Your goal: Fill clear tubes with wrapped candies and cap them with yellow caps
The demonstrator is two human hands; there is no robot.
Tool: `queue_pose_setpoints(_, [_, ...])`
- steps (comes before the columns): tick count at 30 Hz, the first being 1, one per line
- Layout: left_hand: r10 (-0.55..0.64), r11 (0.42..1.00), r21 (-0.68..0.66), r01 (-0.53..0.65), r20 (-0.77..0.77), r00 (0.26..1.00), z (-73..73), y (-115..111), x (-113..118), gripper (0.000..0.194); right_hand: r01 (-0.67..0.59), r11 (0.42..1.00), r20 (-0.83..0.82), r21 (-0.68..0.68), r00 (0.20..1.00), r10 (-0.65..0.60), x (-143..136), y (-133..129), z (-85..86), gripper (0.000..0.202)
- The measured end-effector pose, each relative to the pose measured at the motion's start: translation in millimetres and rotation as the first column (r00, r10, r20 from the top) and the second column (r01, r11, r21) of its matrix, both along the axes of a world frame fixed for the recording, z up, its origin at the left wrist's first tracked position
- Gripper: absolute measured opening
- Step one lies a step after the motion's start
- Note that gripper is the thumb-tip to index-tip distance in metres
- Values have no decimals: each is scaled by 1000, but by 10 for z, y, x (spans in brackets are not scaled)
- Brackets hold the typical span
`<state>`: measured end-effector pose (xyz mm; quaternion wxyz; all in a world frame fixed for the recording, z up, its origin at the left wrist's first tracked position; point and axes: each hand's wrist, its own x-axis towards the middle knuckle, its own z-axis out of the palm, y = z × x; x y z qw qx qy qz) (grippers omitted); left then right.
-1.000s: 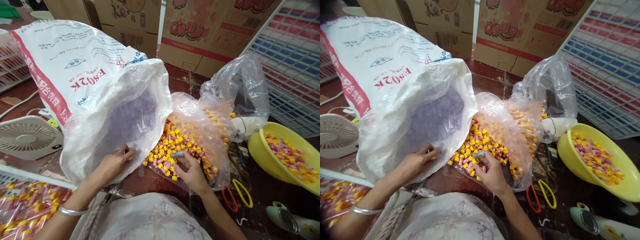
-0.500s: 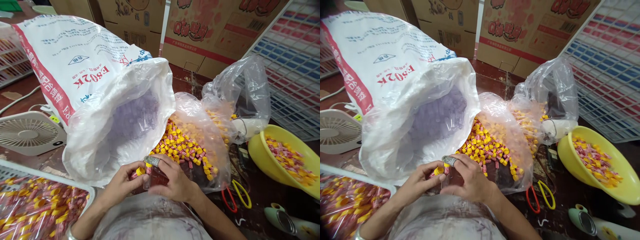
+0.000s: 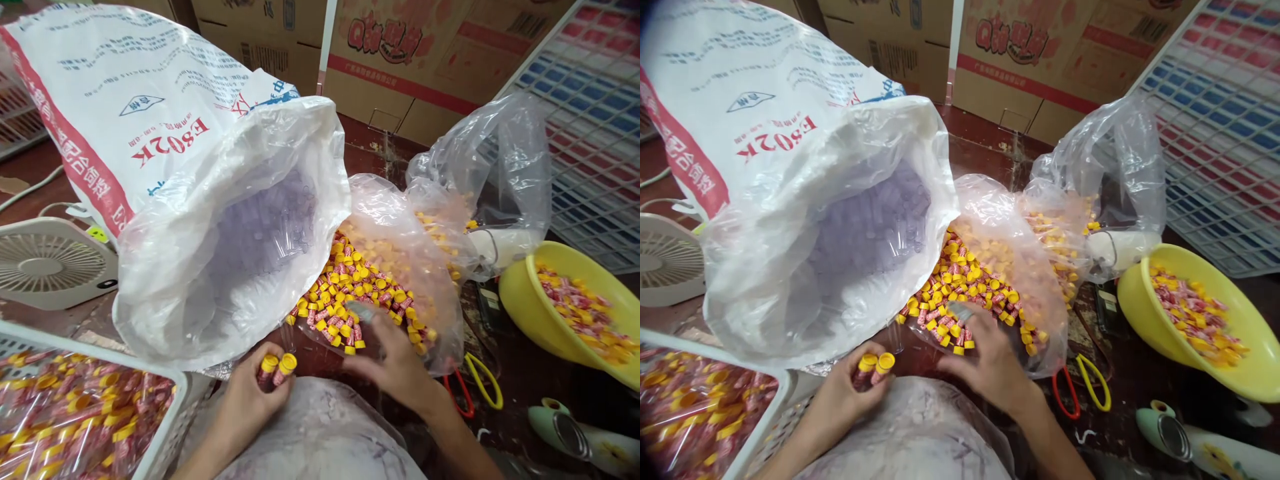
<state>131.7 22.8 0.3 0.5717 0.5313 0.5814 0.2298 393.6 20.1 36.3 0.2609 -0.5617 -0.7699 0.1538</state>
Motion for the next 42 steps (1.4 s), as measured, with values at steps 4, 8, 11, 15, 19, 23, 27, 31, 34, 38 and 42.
queue_pose_setpoints(4, [3, 985, 150, 86, -511, 859, 33, 143, -49, 26, 356, 934, 185, -6, 919, -349, 371, -156, -220, 25])
queue_pose_setpoints(8, [-86, 962, 126, 241, -701, 708, 6, 311, 166, 28, 323, 945, 346, -57, 894, -285, 236, -292, -425, 21])
queue_pose_setpoints(11, [-122, 938, 185, 295, -619, 776, -20, 330, 288, 20, 315, 948, 366, -48, 888, -277, 95, -302, -523, 16])
queue_pose_setpoints(15, [-230, 958, 121, 260, -218, 948, 46, 298, 275, 20, 331, 943, 138, -17, 935, -326, 127, -269, -480, 9])
queue_pose_setpoints(19, [-306, 946, -46, 321, 203, 930, 147, 283, 268, 19, 257, 958, -287, -125, 915, -283, 161, -226, -243, 10])
queue_pose_setpoints(23, [-279, 943, -86, 321, 318, 906, 199, 288, 316, 22, 85, 977, -377, -197, 913, -156, 33, -159, -24, 15])
queue_pose_setpoints(27, [-287, 945, -70, 320, 290, 913, 200, 293, 297, 18, 99, 989, -334, -114, 934, -132, -39, -83, 32, 12])
queue_pose_setpoints(31, [-267, 946, -97, 309, 305, 914, 176, 283, 255, 18, 130, 982, -400, -138, 900, -175, -69, -37, 60, 16])
queue_pose_setpoints(34, [-230, 953, -102, 286, 372, 899, 183, 281, 260, 20, -58, 993, -371, -105, 928, 15, -164, -18, 118, 18])
queue_pose_setpoints(38, [-26, 966, -208, 151, 503, 864, 173, 272, 263, 35, -230, 973, -235, 23, 945, 228, -323, -36, 76, 59])
queue_pose_setpoints(42, [115, 940, -324, 105, 592, 798, 107, 213, 272, 42, -144, 976, -95, 162, 983, 160, -483, -47, -109, 65])
